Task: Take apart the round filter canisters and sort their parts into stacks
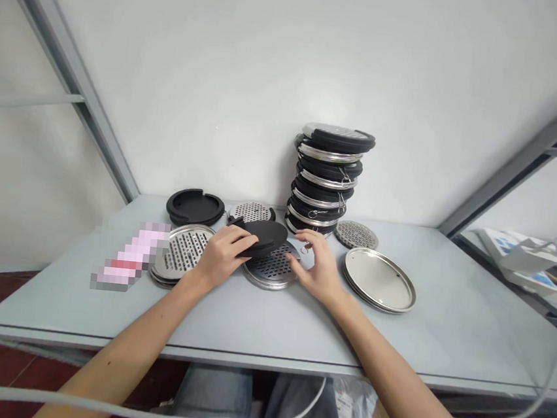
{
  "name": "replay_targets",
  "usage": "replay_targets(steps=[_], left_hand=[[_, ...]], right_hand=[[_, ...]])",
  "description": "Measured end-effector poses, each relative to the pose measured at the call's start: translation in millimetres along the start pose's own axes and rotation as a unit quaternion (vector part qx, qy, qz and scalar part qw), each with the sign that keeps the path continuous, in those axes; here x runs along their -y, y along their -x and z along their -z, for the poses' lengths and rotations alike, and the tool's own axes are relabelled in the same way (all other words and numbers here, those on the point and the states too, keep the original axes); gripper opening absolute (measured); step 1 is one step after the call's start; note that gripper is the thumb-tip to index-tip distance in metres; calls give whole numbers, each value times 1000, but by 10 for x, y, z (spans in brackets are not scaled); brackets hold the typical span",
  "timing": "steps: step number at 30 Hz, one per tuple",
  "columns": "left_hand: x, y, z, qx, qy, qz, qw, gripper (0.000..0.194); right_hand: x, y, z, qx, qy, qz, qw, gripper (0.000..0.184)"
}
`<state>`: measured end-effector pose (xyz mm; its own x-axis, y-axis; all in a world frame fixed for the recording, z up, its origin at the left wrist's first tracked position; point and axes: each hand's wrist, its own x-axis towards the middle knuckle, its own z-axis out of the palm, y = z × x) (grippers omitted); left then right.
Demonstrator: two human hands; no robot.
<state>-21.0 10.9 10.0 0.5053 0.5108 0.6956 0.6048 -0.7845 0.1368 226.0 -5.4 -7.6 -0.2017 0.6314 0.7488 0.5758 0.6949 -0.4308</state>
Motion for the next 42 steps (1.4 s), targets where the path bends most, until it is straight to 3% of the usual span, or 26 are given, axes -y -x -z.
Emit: replay_targets(steps=[5,10,14,17,20,23,27,30,34,38,42], left_hand=[[-27,5,-38,43,31,-38,998,21],[-84,-24,-7,5,84,-5,996,33],[-70,-62,84,-24,107,78,991,62],[-9,-70,111,-20,141,118,983,59],[40,-62,77,-1,193,136,972,51],[41,-54,21,3,247,149,958,43],[12,-46,-2,-58,255,160,952,36],[14,-32,22,-110,190,150,964,34],[36,-15,48,-100,140,58,983,32],[16,-15,44,-49,101,-32,993,35],[-41,-22,27,1,60,-80,995,36]], right_hand=[[-97,1,18,17,61,102,993,24],[-172,29,69,-11,21,101,995,21],[-159,2,126,-109,-50,22,993,15],[-124,-53,179,-161,-115,-103,975,8],[-99,-100,227,-128,-169,-200,957,14],[-116,-117,228,-77,-206,-226,949,16],[-178,-108,162,-19,-246,-247,937,24],[-190,-93,137,-28,-244,-211,946,49],[-110,-61,151,-43,-131,-80,987,65],[-3,-31,119,8,-14,52,999,64],[-17,-26,65,46,14,133,990,50]])
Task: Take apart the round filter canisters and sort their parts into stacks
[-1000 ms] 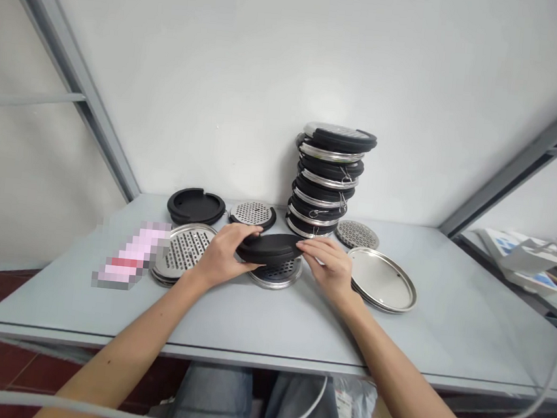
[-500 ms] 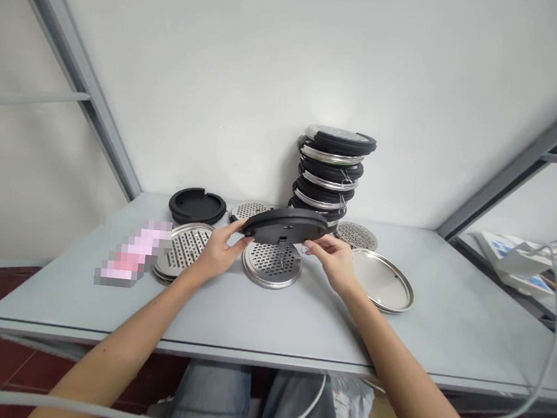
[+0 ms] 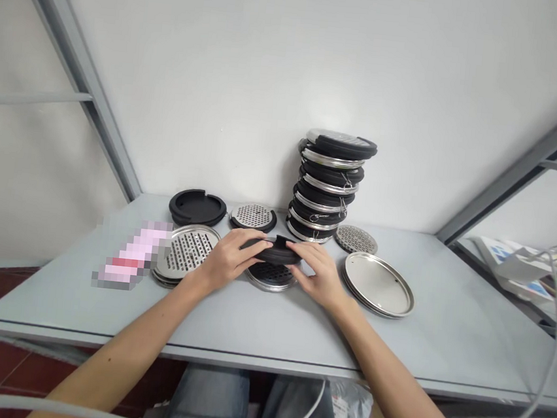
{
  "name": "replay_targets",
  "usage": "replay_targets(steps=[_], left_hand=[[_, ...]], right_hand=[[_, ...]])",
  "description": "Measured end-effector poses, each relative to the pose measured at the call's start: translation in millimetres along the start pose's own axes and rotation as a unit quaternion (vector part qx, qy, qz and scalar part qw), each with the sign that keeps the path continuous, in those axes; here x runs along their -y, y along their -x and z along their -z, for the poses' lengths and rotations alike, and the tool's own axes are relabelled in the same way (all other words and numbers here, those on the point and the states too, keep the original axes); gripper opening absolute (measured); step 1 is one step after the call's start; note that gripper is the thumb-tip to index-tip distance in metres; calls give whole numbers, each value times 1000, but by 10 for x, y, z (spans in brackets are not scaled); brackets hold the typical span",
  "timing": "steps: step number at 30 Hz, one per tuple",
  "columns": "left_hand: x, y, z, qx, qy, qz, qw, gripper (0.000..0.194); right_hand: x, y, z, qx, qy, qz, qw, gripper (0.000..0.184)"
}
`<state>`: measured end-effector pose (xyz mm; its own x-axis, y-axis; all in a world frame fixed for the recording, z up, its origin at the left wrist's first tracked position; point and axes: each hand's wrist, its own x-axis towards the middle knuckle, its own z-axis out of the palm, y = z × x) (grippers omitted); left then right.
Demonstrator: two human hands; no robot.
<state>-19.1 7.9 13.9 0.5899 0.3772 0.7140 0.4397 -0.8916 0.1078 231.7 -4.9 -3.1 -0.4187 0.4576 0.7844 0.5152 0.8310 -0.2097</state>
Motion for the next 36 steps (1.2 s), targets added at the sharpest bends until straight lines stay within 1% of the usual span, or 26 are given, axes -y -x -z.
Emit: replay_targets(steps=[2,4,6,9,10,14,16,18,20,23,27,29,31,34,36], left_hand=[[-20,-8,-9,9,-5,-13,1000,35],[-35,-17,-6,3,-3,-3,1000,34],[-41,-26,15,-2,4,33,999,39],[-16,-30,59,-3,13,110,994,56],[3,-28,68,-7,16,130,991,56],[102,-1,37,-48,19,172,984,40],[126,22,-4,-79,8,198,977,36],[125,55,-26,-99,-13,223,970,35],[123,97,2,-99,-39,238,965,36],[203,172,155,-91,-84,256,959,36],[516,279,443,-65,-143,312,937,36],[691,339,553,-41,-173,335,925,38],[829,400,625,-9,-214,358,909,40],[964,478,687,61,-265,383,883,41],[1035,511,721,112,-264,395,873,38]], right_hand=[[-43,9,-5,13,6,15,1000,45],[-83,21,2,14,5,20,1000,42],[-110,32,14,2,-3,19,1000,40],[-129,42,31,-28,-13,-4,1000,38],[-133,41,37,-42,-15,-15,999,38],[-143,8,40,-96,-19,-47,994,35],[-139,-39,12,-105,-17,-57,993,35],[-129,-118,-53,-106,-12,-73,992,34],[-120,-243,-161,-105,-2,-98,990,31],[-115,-533,-392,-86,13,-128,988,27],[-98,-1058,-784,-4,16,-128,992,27],[-64,-1300,-1000,26,27,-113,993,26],[-18,-1472,-1203,38,43,-113,992,27],[26,-1559,-1430,55,53,-144,987,30],[8,-1524,-1507,81,37,-145,985,32]])
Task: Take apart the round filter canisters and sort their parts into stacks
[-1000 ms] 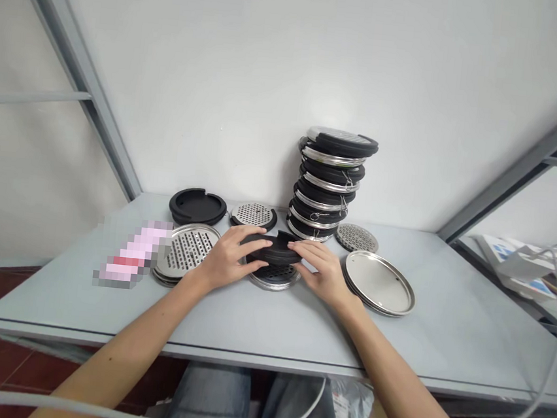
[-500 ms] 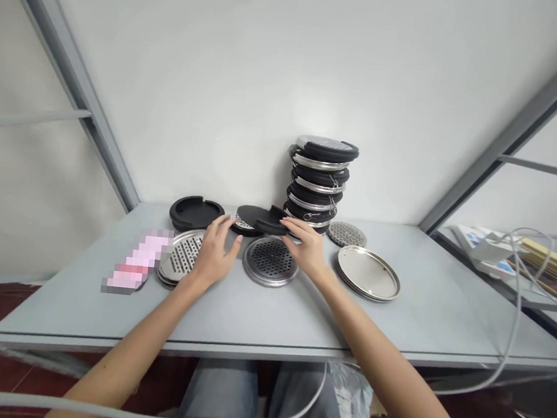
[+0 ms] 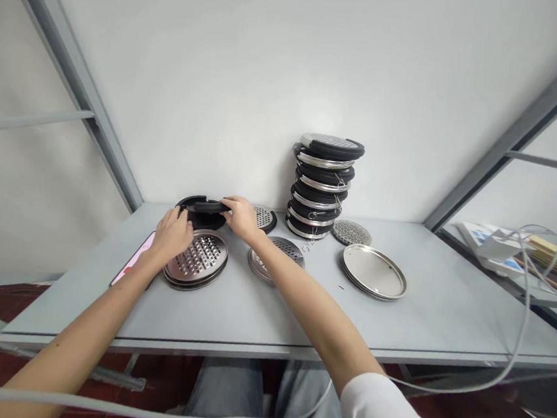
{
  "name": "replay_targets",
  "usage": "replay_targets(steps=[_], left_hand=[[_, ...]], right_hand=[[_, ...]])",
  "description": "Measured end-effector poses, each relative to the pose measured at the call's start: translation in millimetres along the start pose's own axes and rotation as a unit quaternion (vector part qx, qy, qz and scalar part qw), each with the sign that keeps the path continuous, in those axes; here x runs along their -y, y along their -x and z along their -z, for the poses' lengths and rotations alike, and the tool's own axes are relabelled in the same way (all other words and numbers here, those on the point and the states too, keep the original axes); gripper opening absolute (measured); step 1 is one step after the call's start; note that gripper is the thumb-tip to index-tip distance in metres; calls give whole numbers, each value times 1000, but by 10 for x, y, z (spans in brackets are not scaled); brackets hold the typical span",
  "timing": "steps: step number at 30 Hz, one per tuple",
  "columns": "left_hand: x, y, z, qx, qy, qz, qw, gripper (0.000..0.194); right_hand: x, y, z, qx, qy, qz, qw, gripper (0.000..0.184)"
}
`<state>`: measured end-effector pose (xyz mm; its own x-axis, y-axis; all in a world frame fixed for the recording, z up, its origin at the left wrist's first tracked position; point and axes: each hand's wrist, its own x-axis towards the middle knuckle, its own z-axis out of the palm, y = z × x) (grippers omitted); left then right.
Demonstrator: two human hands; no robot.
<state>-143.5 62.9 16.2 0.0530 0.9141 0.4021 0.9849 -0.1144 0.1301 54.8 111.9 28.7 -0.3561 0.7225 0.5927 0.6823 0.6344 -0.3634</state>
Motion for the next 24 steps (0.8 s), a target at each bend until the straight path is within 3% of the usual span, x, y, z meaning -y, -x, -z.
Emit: replay_targets(steps=[3,7,13,24], left_hand=[[106,-87,-5,43,8,16,999,36],[214,-263,-21,55,19,39,998,42],[288,-450,-97,96,36,30,994,60],[321,-455,-183,97,52,34,993,66]], right_hand=[[-109,73,-27,40,-11,5,999,37],[-210,157,59,73,41,-35,996,42],[-135,195,154,117,155,-52,980,40],[28,102,-82,150,178,3,972,33]])
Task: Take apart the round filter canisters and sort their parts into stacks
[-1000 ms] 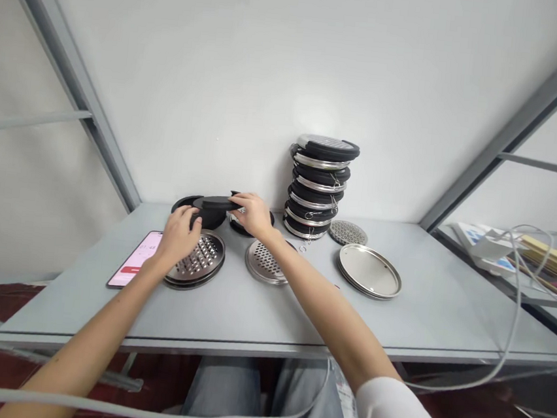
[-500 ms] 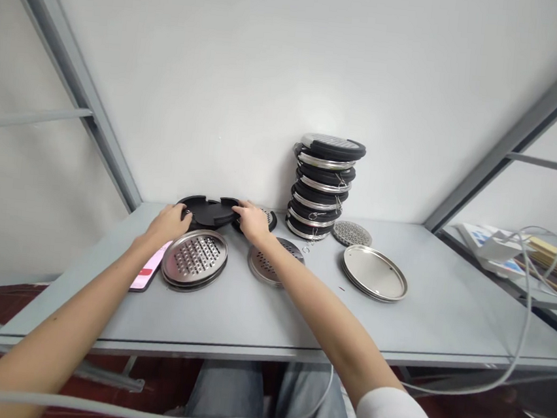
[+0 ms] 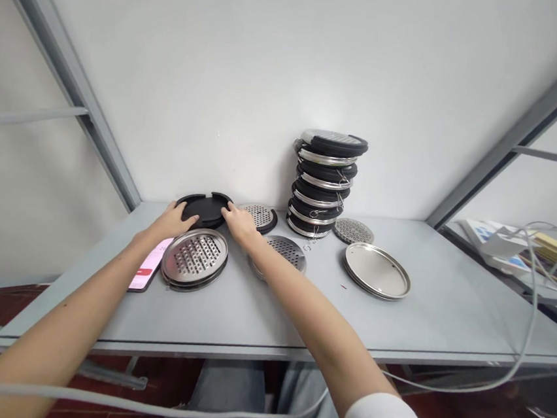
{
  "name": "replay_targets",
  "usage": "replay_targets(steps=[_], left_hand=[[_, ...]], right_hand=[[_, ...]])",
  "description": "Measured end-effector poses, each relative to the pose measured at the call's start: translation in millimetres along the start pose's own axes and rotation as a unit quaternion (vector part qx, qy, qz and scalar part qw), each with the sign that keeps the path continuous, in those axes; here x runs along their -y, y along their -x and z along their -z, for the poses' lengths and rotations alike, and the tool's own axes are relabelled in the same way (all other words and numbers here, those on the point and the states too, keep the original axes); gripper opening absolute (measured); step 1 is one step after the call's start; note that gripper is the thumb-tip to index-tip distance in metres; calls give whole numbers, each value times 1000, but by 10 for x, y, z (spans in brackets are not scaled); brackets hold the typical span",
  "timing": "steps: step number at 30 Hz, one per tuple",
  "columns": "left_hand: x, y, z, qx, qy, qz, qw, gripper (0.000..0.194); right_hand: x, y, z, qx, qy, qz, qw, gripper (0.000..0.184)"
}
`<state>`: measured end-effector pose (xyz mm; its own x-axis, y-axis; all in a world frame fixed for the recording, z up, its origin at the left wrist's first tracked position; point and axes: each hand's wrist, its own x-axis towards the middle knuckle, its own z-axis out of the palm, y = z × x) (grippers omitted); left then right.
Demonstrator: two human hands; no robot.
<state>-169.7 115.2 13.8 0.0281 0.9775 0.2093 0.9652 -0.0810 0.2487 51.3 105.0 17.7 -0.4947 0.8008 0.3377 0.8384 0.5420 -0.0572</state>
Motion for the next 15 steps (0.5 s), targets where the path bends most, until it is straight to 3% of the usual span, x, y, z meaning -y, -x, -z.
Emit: replay_targets(steps=[6,15], left_hand=[[53,-12,-22,-4,1,-4,1000,60],[70,-1,-10,2,2,-15,1000,63]], right_hand=[[-30,1,-49,12,-60,38,997,45],[-142,-97,-42,15,-90,39,995,36]])
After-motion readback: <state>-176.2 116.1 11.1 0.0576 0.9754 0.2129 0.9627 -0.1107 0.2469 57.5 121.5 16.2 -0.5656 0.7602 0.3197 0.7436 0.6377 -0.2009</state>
